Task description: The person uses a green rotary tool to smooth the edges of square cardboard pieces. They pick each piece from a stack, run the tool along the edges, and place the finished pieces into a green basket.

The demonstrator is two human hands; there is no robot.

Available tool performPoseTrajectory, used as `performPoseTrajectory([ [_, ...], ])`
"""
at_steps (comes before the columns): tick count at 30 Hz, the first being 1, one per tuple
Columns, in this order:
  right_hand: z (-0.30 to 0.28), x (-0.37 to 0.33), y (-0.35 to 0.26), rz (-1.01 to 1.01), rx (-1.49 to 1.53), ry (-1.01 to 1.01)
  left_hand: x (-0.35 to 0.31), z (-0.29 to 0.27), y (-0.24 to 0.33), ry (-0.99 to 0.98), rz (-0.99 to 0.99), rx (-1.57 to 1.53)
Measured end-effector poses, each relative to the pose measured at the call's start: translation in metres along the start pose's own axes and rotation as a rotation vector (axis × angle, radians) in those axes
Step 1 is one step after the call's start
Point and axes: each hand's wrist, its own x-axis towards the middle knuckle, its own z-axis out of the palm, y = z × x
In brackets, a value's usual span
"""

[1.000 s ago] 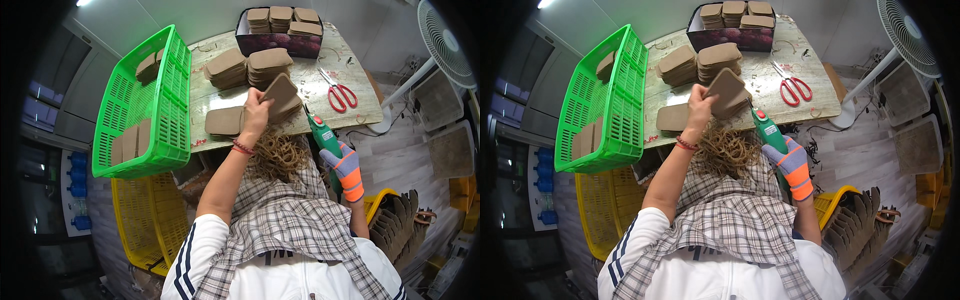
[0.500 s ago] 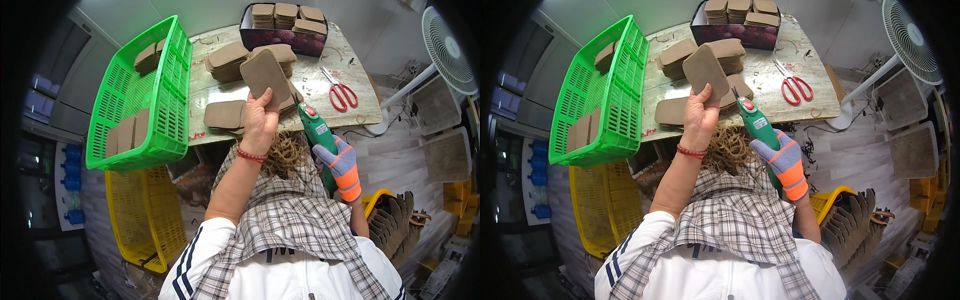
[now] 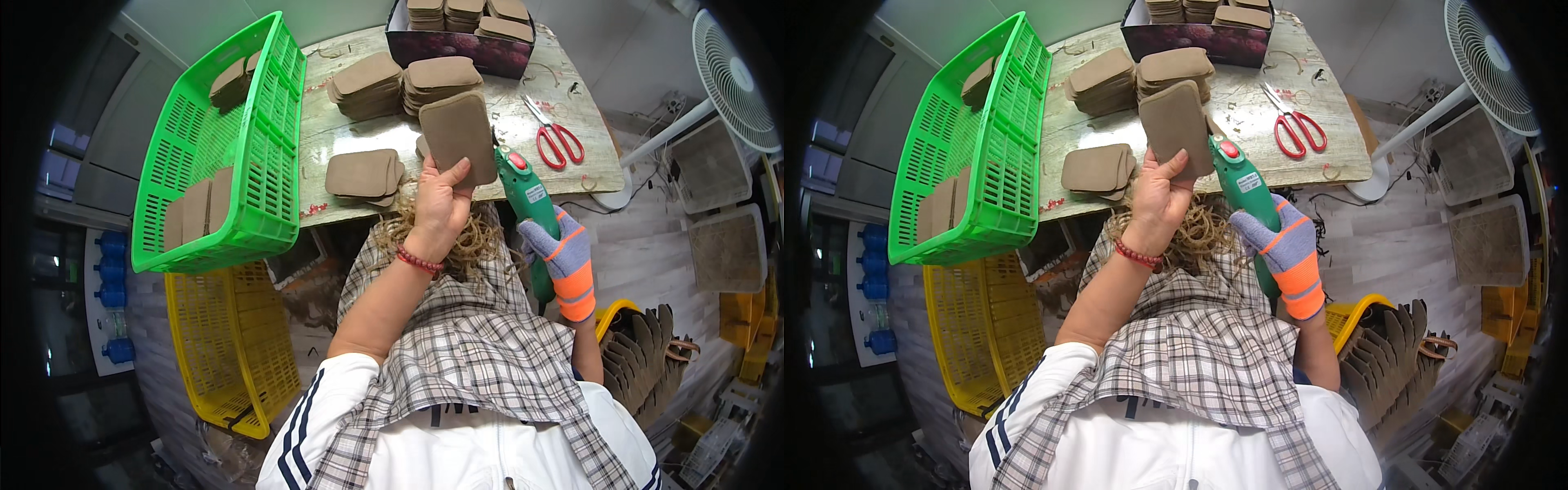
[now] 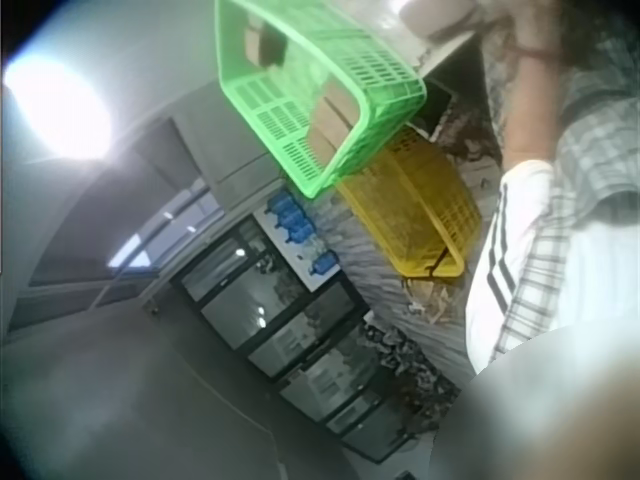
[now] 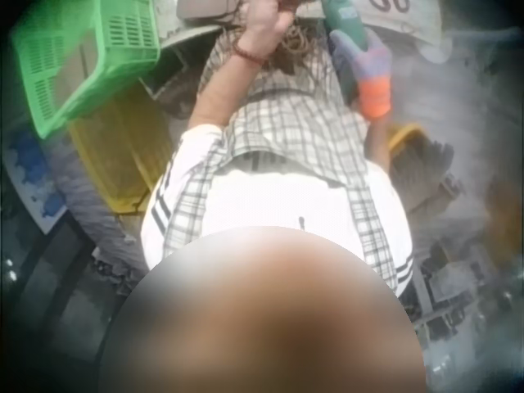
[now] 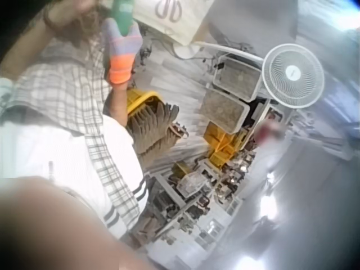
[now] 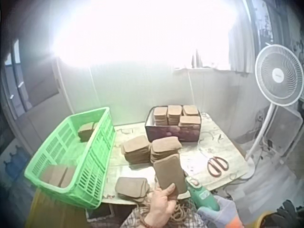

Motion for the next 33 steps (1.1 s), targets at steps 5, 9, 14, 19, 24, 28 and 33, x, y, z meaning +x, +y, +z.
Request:
performPoseTrajectory([
  [5, -0.005, 0.002, -0.005, -0.016, -0.072, 0.023, -0.012, -0.013, -0.002, -0.04, -0.028, 0.094],
  [9, -0.009, 0.0, -0.01, -0.01, -0.049, 0.002, -0.013, -0.019, 0.015, -0.075, -0.04, 0.223],
  [14, -0.016, -0.002, -0.011, 0.021, -0.112, -0.11, -0.001, -0.032, 0.07, -0.214, -0.08, 0.508],
  [19, -0.012, -0.004, -0.012, 0.051, -0.225, -0.167, 0.01, -0.033, 0.115, -0.258, -0.24, 0.768],
  [24, -0.004, -0.004, -0.011, 0.008, -0.24, -0.208, 0.004, -0.033, 0.125, -0.251, -0.359, 0.925],
  [28, 0.002, -0.001, -0.012, 0.029, -0.236, -0.211, -0.008, -0.035, 0.118, -0.274, -0.434, 0.962],
  [33, 0.004, 0.002, -0.007, 0.083, -0.165, -0.245, -0.009, -0.031, 0.126, -0.343, -0.346, 1.165],
])
